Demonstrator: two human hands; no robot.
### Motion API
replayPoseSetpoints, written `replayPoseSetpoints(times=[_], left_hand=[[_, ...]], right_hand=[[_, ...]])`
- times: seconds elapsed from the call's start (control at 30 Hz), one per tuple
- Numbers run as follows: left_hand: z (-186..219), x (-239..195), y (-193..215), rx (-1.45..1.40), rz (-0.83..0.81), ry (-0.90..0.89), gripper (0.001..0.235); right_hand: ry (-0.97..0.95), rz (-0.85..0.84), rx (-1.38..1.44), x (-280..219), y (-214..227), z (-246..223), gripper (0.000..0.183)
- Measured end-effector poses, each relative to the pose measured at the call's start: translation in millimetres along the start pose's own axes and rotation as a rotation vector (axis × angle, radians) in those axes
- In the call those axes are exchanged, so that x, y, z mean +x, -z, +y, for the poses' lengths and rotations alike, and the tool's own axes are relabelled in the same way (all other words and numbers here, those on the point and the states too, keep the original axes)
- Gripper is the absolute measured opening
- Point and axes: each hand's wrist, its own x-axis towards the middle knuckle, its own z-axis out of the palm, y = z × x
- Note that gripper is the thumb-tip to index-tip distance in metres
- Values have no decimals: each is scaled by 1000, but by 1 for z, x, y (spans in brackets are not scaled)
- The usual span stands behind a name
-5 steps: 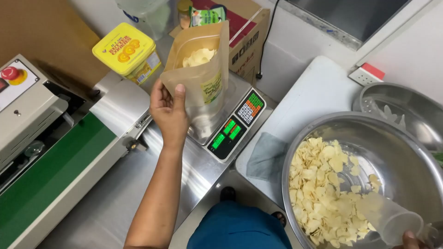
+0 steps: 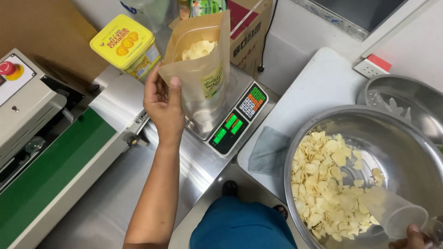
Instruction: Weighing and bagging chips into paper pouches using a scoop and a digital scale.
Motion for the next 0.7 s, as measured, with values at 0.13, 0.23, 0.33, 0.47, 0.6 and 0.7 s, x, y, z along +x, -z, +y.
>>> replayPoseSetpoints(times=[0.13,0.23,0.33,0.47,0.6,0.7], left_hand=[[10,3,3,26,-12,-30,43],[10,2,3,-11,-32,-25,43],[9,-1,3,27,-38,-7,45],[9,-4,-1,-7,-62,33,39],[7,-7,-7,21,-40,101,31],[1,-7,-6,87,-13,104,28]], right_hand=[[37,114,-79,-11,-13,-2,37],[-49,239,13,-9,-19,12,31],[-63,165,93,-6,-13,19,30],[-63,189,155,2,-6,47,33],[-105,184,132,8,10,64,29],[-219,57,49,56,56,155,39]])
